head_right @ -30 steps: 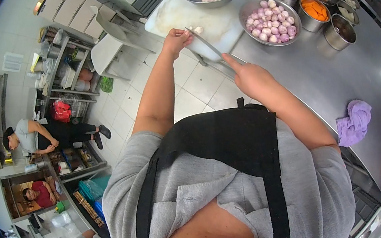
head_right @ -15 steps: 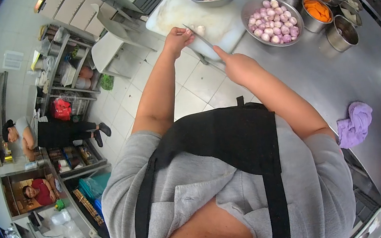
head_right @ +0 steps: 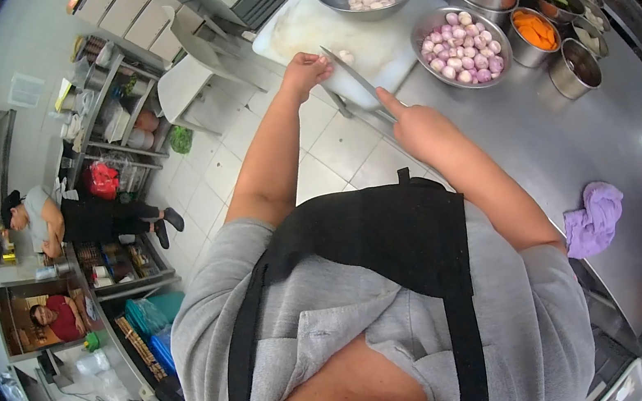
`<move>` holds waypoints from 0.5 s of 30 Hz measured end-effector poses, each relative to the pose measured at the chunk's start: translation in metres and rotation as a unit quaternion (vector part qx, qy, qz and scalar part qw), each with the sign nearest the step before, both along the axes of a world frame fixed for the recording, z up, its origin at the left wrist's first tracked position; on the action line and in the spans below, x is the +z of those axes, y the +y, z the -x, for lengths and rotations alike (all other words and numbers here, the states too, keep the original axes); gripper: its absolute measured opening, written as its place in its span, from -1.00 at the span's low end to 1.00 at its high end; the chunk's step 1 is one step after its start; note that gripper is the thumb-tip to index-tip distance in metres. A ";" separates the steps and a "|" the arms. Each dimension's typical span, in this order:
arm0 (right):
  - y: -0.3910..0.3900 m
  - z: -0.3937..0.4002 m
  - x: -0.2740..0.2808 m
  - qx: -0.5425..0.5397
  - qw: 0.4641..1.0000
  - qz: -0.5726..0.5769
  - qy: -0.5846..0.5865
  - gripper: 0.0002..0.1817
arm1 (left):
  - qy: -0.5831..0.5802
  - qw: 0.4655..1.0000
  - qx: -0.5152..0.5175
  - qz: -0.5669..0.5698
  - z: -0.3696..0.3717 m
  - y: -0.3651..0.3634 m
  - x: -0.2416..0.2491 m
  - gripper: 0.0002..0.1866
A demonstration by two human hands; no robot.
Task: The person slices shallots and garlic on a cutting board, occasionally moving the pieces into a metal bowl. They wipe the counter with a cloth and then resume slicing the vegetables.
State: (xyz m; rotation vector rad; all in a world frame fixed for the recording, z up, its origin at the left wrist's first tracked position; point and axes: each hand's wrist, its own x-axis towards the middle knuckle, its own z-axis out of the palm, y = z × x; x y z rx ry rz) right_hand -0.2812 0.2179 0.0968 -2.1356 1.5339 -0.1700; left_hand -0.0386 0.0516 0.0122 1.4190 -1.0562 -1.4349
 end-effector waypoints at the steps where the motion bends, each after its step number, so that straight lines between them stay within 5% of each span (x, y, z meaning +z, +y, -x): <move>1: 0.000 0.000 -0.001 -0.003 1.000 0.000 0.000 -0.28 | 0.000 1.000 -0.003 0.000 0.001 0.001 0.000 -0.73; 15: 0.004 -0.003 -0.002 -0.005 1.000 0.008 0.004 -0.28 | 0.013 0.999 0.030 0.003 0.004 0.003 0.003 -0.73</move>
